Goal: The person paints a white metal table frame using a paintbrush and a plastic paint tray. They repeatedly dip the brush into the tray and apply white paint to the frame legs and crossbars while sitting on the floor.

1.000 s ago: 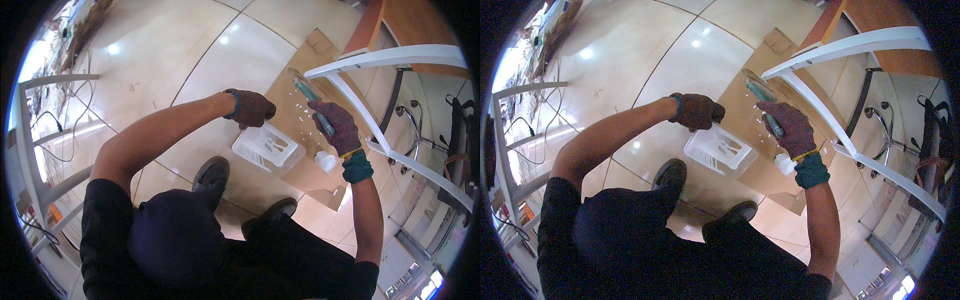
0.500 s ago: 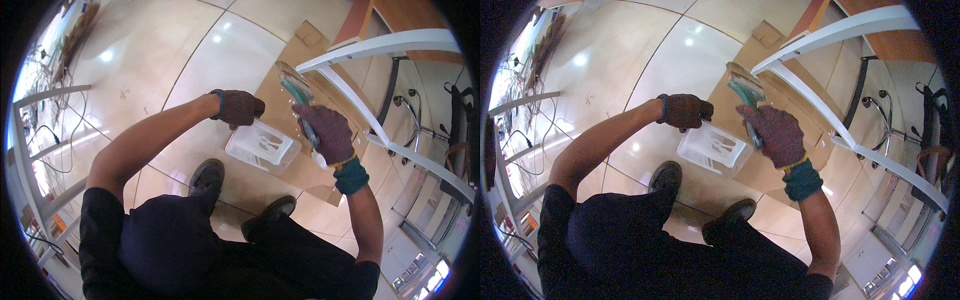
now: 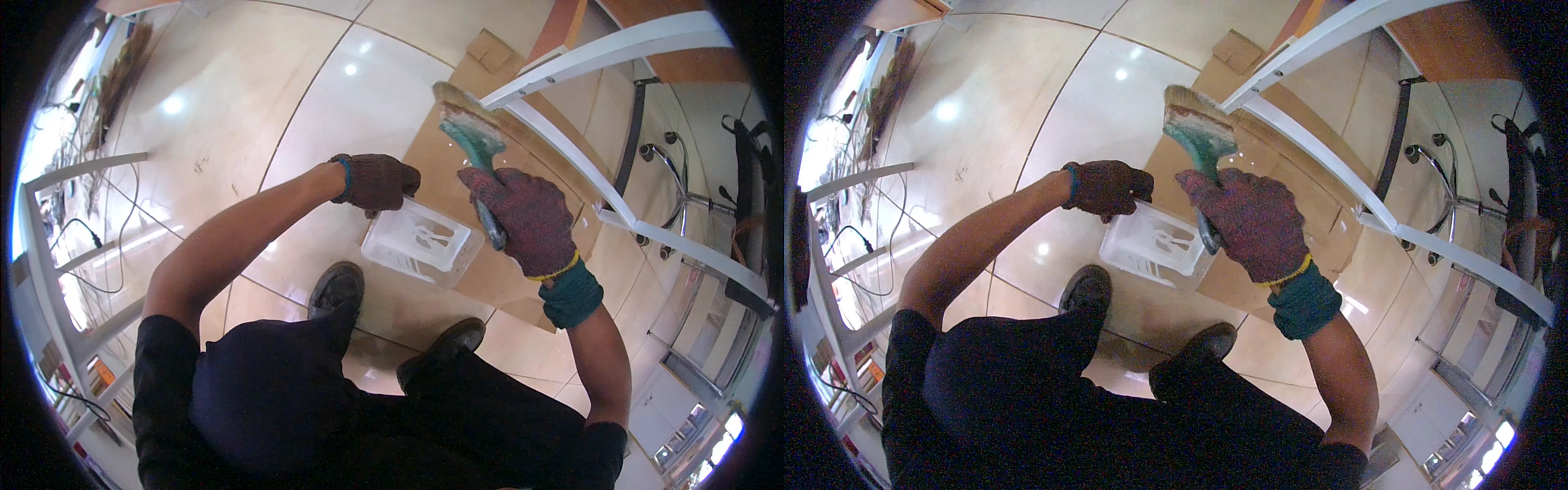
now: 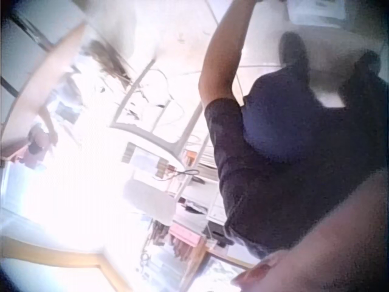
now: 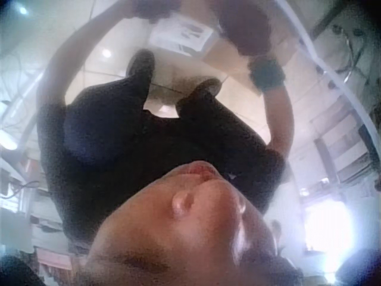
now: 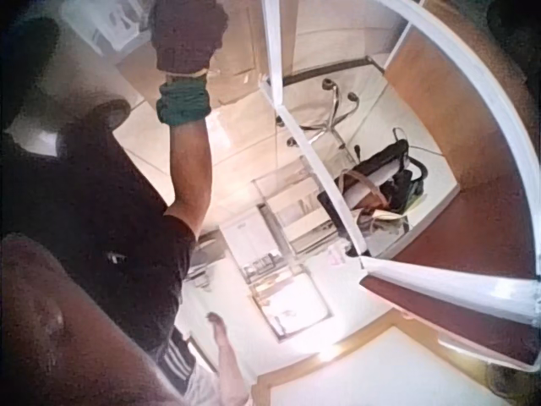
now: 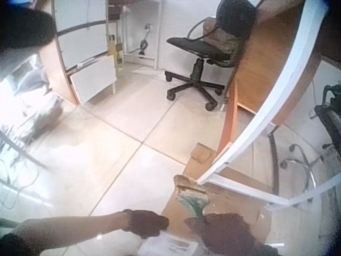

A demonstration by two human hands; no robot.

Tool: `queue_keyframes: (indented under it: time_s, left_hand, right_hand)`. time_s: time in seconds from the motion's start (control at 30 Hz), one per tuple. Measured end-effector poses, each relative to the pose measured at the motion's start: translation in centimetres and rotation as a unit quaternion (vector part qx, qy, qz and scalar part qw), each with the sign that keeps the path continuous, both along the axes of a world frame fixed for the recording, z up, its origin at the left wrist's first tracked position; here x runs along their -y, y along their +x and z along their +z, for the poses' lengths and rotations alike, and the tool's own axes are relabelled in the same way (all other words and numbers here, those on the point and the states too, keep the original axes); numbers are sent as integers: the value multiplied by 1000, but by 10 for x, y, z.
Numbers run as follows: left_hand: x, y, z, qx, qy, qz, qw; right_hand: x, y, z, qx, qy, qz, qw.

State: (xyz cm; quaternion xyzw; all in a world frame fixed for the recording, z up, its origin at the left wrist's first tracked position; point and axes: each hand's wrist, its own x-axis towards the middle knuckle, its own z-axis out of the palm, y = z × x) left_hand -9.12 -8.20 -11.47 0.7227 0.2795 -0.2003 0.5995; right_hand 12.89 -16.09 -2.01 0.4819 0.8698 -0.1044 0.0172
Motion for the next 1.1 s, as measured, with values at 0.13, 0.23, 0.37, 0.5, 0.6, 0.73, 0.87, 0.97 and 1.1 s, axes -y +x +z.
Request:
queue_keyframes:
  time_s: [0.13, 0.23, 0.37, 0.5, 0.6, 0.73, 0.87, 0.97, 1.1]
  left_hand:
    - [1, 2, 2, 23, 2, 6, 1000]
    - [2, 3, 6, 6, 28, -12, 1000]
    - [4, 4, 4, -10, 1, 4, 1000]
    - [4, 1, 2, 2, 23, -13, 1000]
    - [5, 3, 2, 9, 20, -11, 1000]
    - [6, 3, 3, -5, -17, 13, 1000]
    - [7, 3, 9, 8, 10, 10, 1000]
    - [5, 2, 11, -2, 21, 6, 1000]
    - [3, -5, 20, -54, 55, -18, 997]
  right_hand:
    - [-5, 12, -29, -18, 43, -2, 999]
    - [-13, 17, -32, 2, 82, -14, 997]
    - [-2, 5, -7, 90, 72, -16, 993]
    - [3, 2, -6, 57, 57, 15, 997]
    - [3, 10, -26, 52, 107, 17, 993]
    - [-5, 14, -23, 46, 117, 1, 992]
    - [8, 1, 4, 70, 84, 11, 994]
    - [25, 0, 15, 63, 76, 37, 994]
    - [47, 5, 40, 21, 42, 38, 998]
